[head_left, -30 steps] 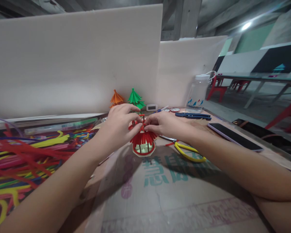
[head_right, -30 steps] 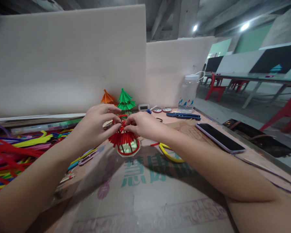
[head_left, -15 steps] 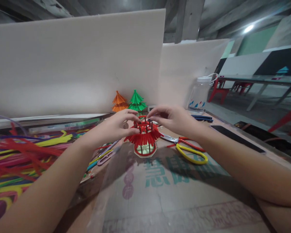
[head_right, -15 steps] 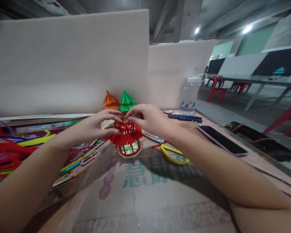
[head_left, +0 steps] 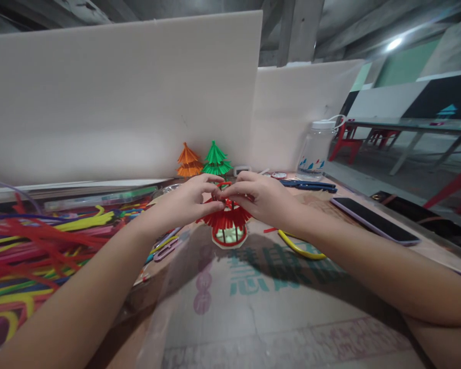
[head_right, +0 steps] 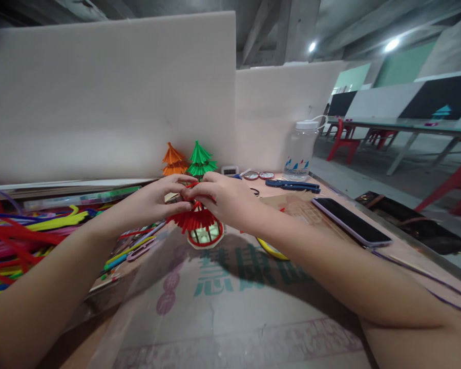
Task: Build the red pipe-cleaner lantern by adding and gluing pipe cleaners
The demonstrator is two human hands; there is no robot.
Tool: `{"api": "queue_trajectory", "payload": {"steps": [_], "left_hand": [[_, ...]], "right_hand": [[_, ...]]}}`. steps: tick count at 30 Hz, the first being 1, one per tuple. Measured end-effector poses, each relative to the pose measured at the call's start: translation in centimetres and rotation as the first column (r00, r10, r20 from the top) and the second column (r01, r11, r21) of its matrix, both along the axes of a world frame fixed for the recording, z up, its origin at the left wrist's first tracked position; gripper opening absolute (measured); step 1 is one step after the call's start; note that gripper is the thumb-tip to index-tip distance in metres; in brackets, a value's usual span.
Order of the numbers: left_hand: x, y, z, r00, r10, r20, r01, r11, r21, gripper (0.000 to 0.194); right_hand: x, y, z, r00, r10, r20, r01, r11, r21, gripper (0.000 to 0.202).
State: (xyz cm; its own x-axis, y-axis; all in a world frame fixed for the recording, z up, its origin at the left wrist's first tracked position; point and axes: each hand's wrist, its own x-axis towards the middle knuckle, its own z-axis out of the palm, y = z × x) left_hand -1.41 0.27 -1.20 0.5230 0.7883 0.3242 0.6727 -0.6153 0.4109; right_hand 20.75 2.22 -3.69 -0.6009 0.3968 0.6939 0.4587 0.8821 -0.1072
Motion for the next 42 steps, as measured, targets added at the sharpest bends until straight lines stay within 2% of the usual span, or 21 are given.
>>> {"api": "queue_trajectory", "payload": {"steps": [7, 11, 13, 16, 18, 21, 25, 31, 33, 35, 38, 40, 42], "left_hand": [[0.1, 0.0, 0.2, 1.000, 0.004, -0.019, -0.004, 1.000, 0.001, 0.025], [-0.2, 0.1, 0.0, 0.999, -0.041, 0.006, 0.041, 0.999, 0.008, 0.026], [-0.6, 0.0, 0.0, 0.998, -0.050, 0.029, 0.050, 0.999, -0.008, 0.038], [-1.3, -0.2, 0.2, 0.998, -0.013, 0.054, 0.021, 0.988, -0.154, 0.071], [-1.6, -0.2, 0.3, 0.998, -0.019, 0.051, 0.032, 0.966, -0.258, 0.080], [-1.9, 0.0, 0.3, 0.998, -0.050, -0.023, 0.041, 0.958, -0.283, 0.085], [-2.0, 0.4, 0.0, 0.991, -0.080, -0.110, 0.054, 0.974, -0.221, 0.083], [-2.6, 1.8, -1.0, 0.996, -0.092, -0.001, 0.088, 0.961, -0.262, 0.072], [-2.9, 2.5, -1.4, 0.999, -0.031, -0.014, 0.027, 0.973, -0.230, 0.069], [-3.0, 3.0, -1.8, 0.997, 0.062, -0.041, -0.068, 0.985, -0.157, 0.064], [-3.0, 3.5, -2.2, 0.977, 0.200, -0.071, -0.204, 0.978, -0.052, 0.053], [-3.0, 3.7, -2.4, 0.966, 0.246, -0.076, -0.248, 0.968, -0.025, 0.049], [-3.0, 4.0, -2.7, 0.963, 0.260, -0.072, -0.262, 0.965, -0.018, 0.047]], "right_hand": [[0.0, 0.1, -0.2, 1.000, -0.010, 0.010, 0.010, 1.000, 0.016, 0.028], [0.2, -0.2, 0.6, 1.000, 0.014, -0.020, -0.014, 1.000, -0.027, 0.026], [0.6, -0.4, 1.5, 0.998, 0.019, -0.062, -0.022, 0.999, -0.050, 0.025], [1.5, -0.5, 2.9, 0.993, -0.030, -0.113, 0.021, 0.996, -0.085, 0.023], [2.0, -0.4, 3.7, 0.990, -0.082, -0.115, 0.068, 0.990, -0.121, 0.022], [2.6, -0.1, 4.2, 0.985, -0.140, -0.099, 0.121, 0.976, -0.179, 0.023], [2.9, 0.3, 4.2, 0.985, -0.175, -0.013, 0.166, 0.954, -0.249, 0.024], [3.6, 1.0, 4.3, 0.937, -0.213, 0.278, 0.299, 0.899, -0.319, 0.026], [3.9, 1.5, 4.2, 0.918, -0.167, 0.361, 0.300, 0.887, -0.351, 0.026], [4.1, 2.0, 4.1, 0.907, -0.056, 0.417, 0.253, 0.866, -0.432, 0.027], [4.4, 2.8, 3.8, 0.916, 0.117, 0.385, 0.163, 0.766, -0.622, 0.031], [4.6, 3.1, 3.6, 0.933, 0.170, 0.318, 0.117, 0.692, -0.712, 0.032], [4.8, 3.3, 3.5, 0.938, 0.208, 0.279, 0.079, 0.654, -0.753, 0.032]]}}
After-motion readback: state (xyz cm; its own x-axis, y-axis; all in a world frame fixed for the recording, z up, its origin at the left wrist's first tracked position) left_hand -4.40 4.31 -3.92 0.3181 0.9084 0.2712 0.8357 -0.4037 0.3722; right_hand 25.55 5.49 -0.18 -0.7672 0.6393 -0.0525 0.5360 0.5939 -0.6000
